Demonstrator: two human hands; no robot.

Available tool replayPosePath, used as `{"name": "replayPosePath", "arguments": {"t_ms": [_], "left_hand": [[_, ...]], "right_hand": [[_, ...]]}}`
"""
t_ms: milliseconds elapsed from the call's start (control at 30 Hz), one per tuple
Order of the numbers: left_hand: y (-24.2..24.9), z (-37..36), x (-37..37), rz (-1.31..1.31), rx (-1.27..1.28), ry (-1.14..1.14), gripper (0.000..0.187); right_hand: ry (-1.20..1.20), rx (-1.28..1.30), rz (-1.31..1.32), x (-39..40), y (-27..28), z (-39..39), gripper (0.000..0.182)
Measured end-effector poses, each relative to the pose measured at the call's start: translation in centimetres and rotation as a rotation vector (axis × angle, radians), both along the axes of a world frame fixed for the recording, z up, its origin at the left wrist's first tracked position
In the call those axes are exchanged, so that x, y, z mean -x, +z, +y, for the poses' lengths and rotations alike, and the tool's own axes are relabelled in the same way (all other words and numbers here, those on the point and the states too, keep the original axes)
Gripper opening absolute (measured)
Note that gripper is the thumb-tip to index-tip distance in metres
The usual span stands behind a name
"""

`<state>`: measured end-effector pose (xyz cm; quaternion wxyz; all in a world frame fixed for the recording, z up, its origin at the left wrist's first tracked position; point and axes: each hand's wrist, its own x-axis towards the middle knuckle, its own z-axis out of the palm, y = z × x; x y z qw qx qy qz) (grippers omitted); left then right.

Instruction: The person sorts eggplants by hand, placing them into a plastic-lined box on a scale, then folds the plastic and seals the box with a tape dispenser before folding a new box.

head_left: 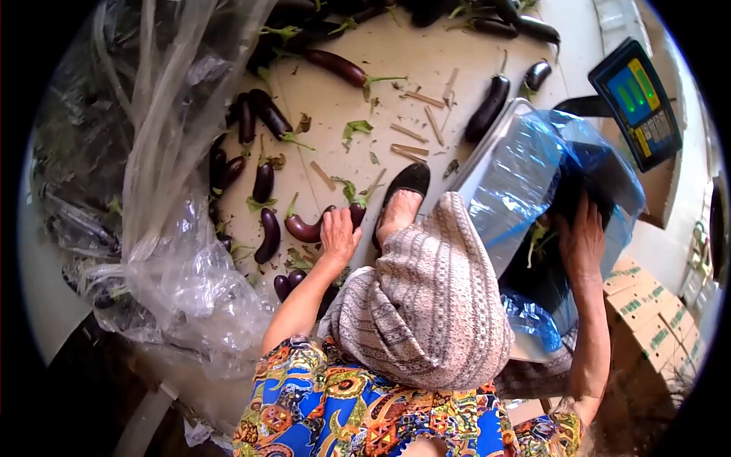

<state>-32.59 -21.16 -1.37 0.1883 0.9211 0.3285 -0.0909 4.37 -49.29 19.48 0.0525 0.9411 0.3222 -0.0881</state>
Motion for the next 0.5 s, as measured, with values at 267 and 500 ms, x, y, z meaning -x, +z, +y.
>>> {"name": "replayPosePath", "arguments": {"t_ms": [267,500], "left_hand": [[12.1,5.5,-10.6,-0.519,0.726,0.478,0.048],[27.2,-0.1,-24.5,-0.818,1.217,-0.232,0.056]], "right_hand": [[-0.287,-0.696,0.481,1.9,10.2,3.9,0.032],[0.025,-0.971,0.623,3.9,12.8,8.4,0.071]]}}
